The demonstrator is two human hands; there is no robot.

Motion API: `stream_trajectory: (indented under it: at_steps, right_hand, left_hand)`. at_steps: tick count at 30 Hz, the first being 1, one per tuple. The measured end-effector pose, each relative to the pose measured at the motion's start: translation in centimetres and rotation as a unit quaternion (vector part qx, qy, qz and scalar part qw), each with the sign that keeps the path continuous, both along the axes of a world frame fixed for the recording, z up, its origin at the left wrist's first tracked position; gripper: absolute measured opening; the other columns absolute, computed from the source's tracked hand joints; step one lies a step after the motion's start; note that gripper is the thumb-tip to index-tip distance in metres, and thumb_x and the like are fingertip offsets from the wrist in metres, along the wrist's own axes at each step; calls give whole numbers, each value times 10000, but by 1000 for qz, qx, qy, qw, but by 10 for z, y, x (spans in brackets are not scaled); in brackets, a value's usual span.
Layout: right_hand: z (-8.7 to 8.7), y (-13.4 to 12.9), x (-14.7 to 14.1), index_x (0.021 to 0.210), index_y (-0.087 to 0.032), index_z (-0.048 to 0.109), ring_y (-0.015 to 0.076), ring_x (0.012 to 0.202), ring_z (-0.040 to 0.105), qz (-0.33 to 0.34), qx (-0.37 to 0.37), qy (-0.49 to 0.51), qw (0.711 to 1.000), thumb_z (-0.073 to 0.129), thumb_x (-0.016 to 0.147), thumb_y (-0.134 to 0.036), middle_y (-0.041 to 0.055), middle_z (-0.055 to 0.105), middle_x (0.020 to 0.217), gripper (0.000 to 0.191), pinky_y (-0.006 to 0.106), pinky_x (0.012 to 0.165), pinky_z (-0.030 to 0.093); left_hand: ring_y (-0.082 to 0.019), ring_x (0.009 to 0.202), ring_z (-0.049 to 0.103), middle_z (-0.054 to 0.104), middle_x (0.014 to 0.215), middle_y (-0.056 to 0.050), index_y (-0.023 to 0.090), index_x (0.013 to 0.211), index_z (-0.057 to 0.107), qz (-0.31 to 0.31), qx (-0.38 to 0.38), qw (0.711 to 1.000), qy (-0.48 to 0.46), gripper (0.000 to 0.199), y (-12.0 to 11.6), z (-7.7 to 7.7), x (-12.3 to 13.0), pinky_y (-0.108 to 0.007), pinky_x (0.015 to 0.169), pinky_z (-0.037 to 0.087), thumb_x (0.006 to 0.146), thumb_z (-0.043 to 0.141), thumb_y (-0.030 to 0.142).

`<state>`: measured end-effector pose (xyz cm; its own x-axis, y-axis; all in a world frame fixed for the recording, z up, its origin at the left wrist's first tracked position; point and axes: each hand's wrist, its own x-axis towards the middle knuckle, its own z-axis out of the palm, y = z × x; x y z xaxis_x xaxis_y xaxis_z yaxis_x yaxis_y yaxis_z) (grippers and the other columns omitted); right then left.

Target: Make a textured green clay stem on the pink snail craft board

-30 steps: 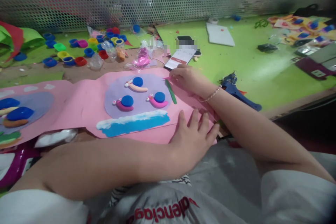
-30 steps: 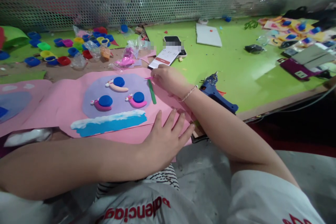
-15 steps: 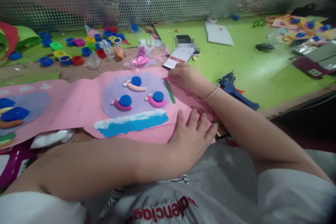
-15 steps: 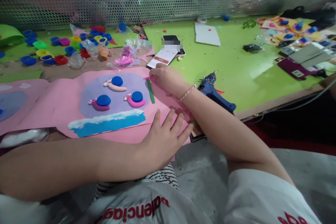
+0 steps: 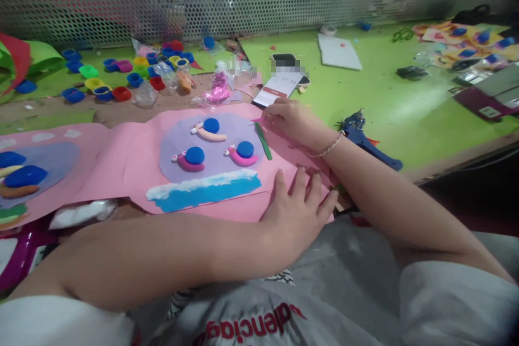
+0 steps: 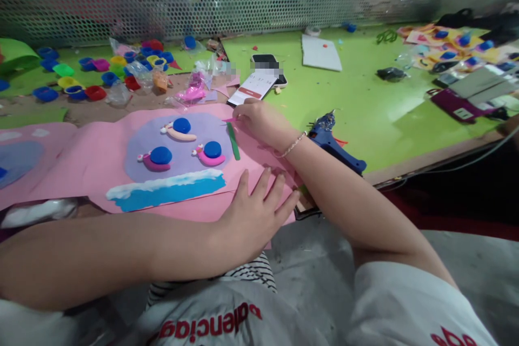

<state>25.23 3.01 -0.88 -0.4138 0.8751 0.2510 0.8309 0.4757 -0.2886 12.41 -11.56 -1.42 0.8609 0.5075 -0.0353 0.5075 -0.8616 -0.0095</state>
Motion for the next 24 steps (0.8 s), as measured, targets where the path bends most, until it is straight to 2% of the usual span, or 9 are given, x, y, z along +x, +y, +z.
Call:
stream_trajectory:
  at_steps: [6, 12, 17, 20, 24]
  right_hand:
    - [2, -3, -2, 921, -104, 718, 166, 714, 566, -26, 7, 1, 1000, 475, 845, -161, 120, 676, 883, 261, 274, 668, 422]
    - [10, -18, -10, 1066, -143, 697, 184, 764, 615, -76, 8, -21, 997, 455, 872, -154, 100, 718, 943, 310, 281, 654, 425]
    - [14, -24, -12, 995, -135, 723, 193, 825, 626, -63, 26, -34, 997, 437, 929, -209, 102, 709, 1000, 302, 288, 702, 430]
    - [14, -24, -11, 973, -143, 729, 180, 790, 606, -59, 27, -32, 997, 454, 946, -293, 101, 692, 976, 314, 285, 693, 417]
    - [12, -23, -12, 977, -154, 730, 170, 736, 573, -63, 31, -52, 996, 440, 949, -297, 102, 672, 938, 325, 288, 656, 388]
  left_hand:
    - [-401, 1388, 279, 316, 1522, -170, 184, 1487, 277, 2, 4, 1000, -10, 646, -1, -2, 1, -635, 1044, 327, 896, 489, 337]
    - [-383, 1363, 329, 340, 1516, -143, 192, 1487, 276, 8, -1, 1000, -6, 601, -1, -2, 3, -620, 1051, 325, 921, 434, 316]
    - [-363, 1335, 379, 370, 1505, -127, 210, 1481, 299, 15, -8, 1000, -7, 523, -1, -2, 3, -626, 1035, 339, 960, 291, 256]
    - [-362, 1336, 374, 365, 1507, -128, 207, 1483, 294, 13, -3, 1000, -11, 527, -1, -3, 3, -619, 1035, 337, 958, 303, 263]
    - [-365, 1346, 352, 344, 1515, -134, 201, 1489, 270, 12, 0, 1000, -7, 568, -1, -3, 3, -612, 1039, 330, 941, 373, 308]
